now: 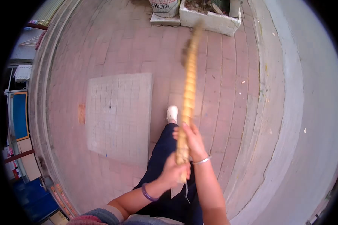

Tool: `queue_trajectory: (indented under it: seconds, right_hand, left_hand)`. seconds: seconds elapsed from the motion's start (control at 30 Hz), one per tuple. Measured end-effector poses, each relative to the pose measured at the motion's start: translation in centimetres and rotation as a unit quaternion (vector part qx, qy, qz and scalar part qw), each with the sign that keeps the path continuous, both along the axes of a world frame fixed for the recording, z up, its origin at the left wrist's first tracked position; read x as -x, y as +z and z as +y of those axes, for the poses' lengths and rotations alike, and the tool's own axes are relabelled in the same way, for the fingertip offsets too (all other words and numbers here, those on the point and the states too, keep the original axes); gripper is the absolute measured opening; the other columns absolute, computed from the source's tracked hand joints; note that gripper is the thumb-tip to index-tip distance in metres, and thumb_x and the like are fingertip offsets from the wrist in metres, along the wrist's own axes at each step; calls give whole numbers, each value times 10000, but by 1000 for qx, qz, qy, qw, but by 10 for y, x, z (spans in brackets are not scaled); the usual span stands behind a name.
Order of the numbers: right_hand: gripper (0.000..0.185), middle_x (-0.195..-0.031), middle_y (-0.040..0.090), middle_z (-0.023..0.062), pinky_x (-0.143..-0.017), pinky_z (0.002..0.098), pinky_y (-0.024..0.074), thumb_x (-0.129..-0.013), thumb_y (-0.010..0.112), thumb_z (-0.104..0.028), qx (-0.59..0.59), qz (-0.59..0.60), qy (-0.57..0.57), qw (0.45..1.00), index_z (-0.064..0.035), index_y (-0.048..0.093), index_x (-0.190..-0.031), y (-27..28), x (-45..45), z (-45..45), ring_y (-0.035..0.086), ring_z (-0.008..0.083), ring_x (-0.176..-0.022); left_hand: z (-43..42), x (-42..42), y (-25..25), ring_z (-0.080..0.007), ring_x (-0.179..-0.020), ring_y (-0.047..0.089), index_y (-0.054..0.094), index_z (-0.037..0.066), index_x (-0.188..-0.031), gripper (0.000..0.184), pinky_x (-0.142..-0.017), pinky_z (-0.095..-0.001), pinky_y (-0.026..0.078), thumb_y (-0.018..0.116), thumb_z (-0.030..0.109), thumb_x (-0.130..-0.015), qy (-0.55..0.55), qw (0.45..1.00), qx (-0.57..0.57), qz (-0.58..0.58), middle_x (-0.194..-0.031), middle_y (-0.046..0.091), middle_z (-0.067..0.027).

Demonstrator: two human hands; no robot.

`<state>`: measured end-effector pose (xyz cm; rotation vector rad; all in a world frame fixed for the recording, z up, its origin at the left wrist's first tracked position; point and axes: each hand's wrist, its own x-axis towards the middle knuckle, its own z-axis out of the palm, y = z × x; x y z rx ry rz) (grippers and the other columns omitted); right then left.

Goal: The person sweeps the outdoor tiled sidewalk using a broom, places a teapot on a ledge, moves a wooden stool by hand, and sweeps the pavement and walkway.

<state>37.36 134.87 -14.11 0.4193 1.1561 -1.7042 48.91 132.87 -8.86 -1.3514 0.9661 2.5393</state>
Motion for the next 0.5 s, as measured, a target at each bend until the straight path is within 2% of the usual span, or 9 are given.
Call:
queue_trajectory:
  seconds: [0.07,0.1,0.13,0.2,0.23,0.27,0.33,0.43,0.5]
  right_hand:
    - [411,-948,583,151,-774,316,483,-926,451,-274,11,61,33,998,6,393,-1221,-18,18,-62,593,210,-834]
    - [452,-996,575,165,-826,332,469,-924,458,-273,47,33,18,998,4,352,-1264,-8,33,-92,583,219,-908]
    - [453,-991,574,169,-820,333,473,-923,460,-268,51,20,13,998,2,344,-1267,-13,46,-113,585,224,-907]
    - [448,-996,569,178,-807,325,482,-921,462,-242,32,-21,27,999,6,334,-1272,-23,57,-143,587,230,-902]
    - [442,-1006,565,183,-799,315,487,-920,463,-221,13,-34,32,999,11,333,-1273,-27,63,-156,587,232,-899]
    - [437,-1016,560,188,-791,306,491,-918,463,-199,-7,-42,34,999,15,331,-1275,-34,72,-170,586,234,-895]
    - [410,-990,570,181,-773,305,498,-914,463,-180,-27,-42,51,997,20,351,-1254,-49,87,-187,593,227,-873]
    - [389,-956,582,173,-749,309,506,-907,464,-165,-71,-46,52,995,26,372,-1232,-66,104,-197,602,222,-833]
    - [383,-939,587,170,-735,311,510,-906,467,-170,-99,-58,34,993,30,381,-1221,-81,119,-199,606,220,-808]
  left_hand:
    - [-87,38,-5,-156,-458,530,401,39,-935,215,-392,-276,463,532,5,-768,90,995,45,-11,-656,515,-72]
    - [-135,53,-17,-151,-456,527,409,50,-940,197,-391,-275,463,522,22,-782,112,990,80,-26,-645,513,-69]
    - [-185,56,-42,-147,-479,536,418,44,-947,188,-407,-272,470,525,50,-793,107,990,88,19,-652,516,-70]
    - [-284,78,-48,-144,-518,539,464,14,-893,165,-427,-271,463,559,76,-774,131,981,139,-41,-659,523,-65]
    - [-333,90,-55,-150,-495,525,423,15,-927,209,-395,-283,449,539,38,-755,147,973,161,-76,-628,496,-65]
    - [-379,101,-62,-162,-516,525,432,5,-880,166,-417,-279,458,534,33,-752,148,966,192,-95,-655,498,-71]
    - [-468,109,-104,-175,-511,522,441,7,-853,138,-438,-288,469,526,38,-749,165,970,155,-91,-664,493,-73]
    - [-541,133,-153,-199,-535,547,446,22,-849,118,-456,-314,478,526,63,-773,192,958,122,-172,-657,498,-73]
    - [-491,147,-150,-216,-563,572,451,29,-840,94,-464,-337,485,516,89,-807,101,982,105,-122,-648,509,-77]
